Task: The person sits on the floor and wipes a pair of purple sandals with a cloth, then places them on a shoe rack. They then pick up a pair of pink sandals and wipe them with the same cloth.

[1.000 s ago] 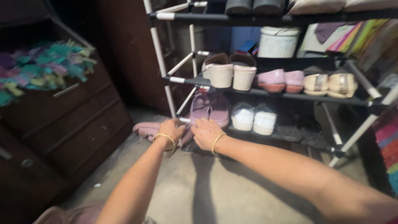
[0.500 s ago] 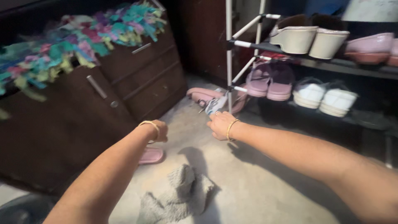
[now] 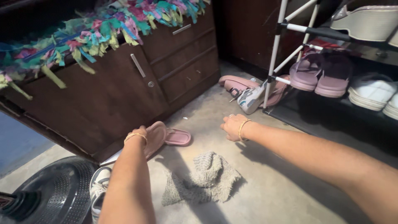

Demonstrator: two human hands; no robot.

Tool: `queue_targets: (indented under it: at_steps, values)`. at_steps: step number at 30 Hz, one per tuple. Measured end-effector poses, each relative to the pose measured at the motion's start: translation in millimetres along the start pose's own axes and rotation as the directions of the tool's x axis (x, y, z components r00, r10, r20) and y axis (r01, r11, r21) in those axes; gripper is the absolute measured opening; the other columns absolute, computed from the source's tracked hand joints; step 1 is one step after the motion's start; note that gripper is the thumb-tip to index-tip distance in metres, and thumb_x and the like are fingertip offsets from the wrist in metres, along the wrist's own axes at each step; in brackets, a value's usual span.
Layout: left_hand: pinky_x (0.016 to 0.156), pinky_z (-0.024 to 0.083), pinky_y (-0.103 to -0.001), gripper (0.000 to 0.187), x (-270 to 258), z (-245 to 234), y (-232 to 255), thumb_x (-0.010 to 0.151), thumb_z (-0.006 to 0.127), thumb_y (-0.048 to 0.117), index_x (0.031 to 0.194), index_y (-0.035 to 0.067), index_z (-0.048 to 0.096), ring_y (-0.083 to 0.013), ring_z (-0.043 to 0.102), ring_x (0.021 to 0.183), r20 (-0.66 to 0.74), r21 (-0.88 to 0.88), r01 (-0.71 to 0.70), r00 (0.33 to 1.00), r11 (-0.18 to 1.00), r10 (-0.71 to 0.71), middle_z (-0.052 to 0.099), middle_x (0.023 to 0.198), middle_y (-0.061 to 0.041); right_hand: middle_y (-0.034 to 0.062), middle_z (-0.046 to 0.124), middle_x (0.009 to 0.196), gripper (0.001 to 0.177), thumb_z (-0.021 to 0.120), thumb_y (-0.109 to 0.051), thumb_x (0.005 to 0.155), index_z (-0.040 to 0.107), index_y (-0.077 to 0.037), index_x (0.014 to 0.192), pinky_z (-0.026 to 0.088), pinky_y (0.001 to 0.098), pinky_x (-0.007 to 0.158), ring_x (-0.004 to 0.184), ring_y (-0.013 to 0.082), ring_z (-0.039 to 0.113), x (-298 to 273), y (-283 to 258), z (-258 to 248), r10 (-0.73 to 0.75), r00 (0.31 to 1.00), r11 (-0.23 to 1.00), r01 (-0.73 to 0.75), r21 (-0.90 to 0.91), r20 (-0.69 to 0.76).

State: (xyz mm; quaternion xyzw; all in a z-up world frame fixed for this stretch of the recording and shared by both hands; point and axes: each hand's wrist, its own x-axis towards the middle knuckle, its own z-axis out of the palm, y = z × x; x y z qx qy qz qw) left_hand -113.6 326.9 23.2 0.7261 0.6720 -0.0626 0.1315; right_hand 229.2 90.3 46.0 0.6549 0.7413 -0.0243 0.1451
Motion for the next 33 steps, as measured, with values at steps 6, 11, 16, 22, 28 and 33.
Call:
queue_targets:
  at_steps: [6,11,16,22,28,33]
  values:
    - [0.118,0.035,-0.05,0.09,-16,14,11,0.087,0.072,0.038,0.161,0.021,0.023,-0.0366,0.037,0.148,0.046,-0.023,0.071,0.996,0.997,-0.07,0.036,0.159,-0.018,0.0157,0.06,0.127,0.046,0.07,-0.037,0.088,0.064,-0.016,0.128,0.051,0.0489,0.098,0.121,0.034,0.059,6,-7,-4,-0.028,0.999,0.999,0.028,0.018,0.018]
    - [0.118,0.034,-0.042,0.091,-21,17,18,0.083,0.073,0.048,0.157,0.013,0.033,-0.0333,0.04,0.145,0.025,-0.067,0.015,1.0,0.998,-0.013,0.04,0.158,-0.018,0.0157,0.06,0.128,0.047,0.07,-0.037,0.088,0.064,-0.014,0.129,0.051,0.0492,0.098,0.121,0.0345,0.059,3,-5,-5,-0.036,0.999,0.999,0.036,0.019,0.013]
    - [0.117,0.043,-0.039,0.07,-6,19,15,0.085,0.067,0.04,0.148,0.012,0.058,-0.0312,0.054,0.141,0.078,-0.138,0.005,0.997,0.99,0.006,0.058,0.151,-0.018,0.0148,0.06,0.129,0.045,0.07,-0.037,0.087,0.066,-0.014,0.126,0.051,0.0489,0.099,0.122,0.0347,0.058,-5,4,-4,-0.024,0.999,1.0,0.024,0.01,0.034]
    - [0.113,0.044,-0.044,0.077,-19,20,16,0.086,0.065,0.044,0.152,0.009,0.047,-0.0377,0.055,0.137,0.034,-0.139,0.085,0.996,0.987,-0.081,0.058,0.147,-0.022,0.0158,0.06,0.13,0.044,0.07,-0.036,0.087,0.067,-0.014,0.125,0.051,0.0489,0.099,0.122,0.0347,0.059,-12,9,-1,-0.011,0.999,1.0,0.011,-0.001,0.047]
    - [0.11,0.045,-0.05,0.071,-63,28,49,0.089,0.067,0.041,0.153,0.017,0.047,-0.0341,0.049,0.142,0.155,0.176,-0.169,0.978,0.97,0.143,0.049,0.154,-0.014,0.0174,0.06,0.129,0.047,0.07,-0.038,0.087,0.066,-0.013,0.127,0.051,0.0483,0.099,0.12,0.0357,0.06,-17,11,1,-0.02,0.999,1.0,0.021,-0.011,0.047]
    - [0.108,0.046,-0.055,0.067,-80,33,59,0.092,0.069,0.039,0.153,0.023,0.048,-0.031,0.044,0.146,0.231,0.386,-0.164,0.97,0.908,0.077,0.042,0.159,-0.008,0.016,0.06,0.13,0.047,0.07,-0.039,0.088,0.066,-0.014,0.128,0.051,0.0485,0.099,0.121,0.0358,0.06,-21,12,-2,-0.004,0.998,1.0,0.006,-0.019,0.069]
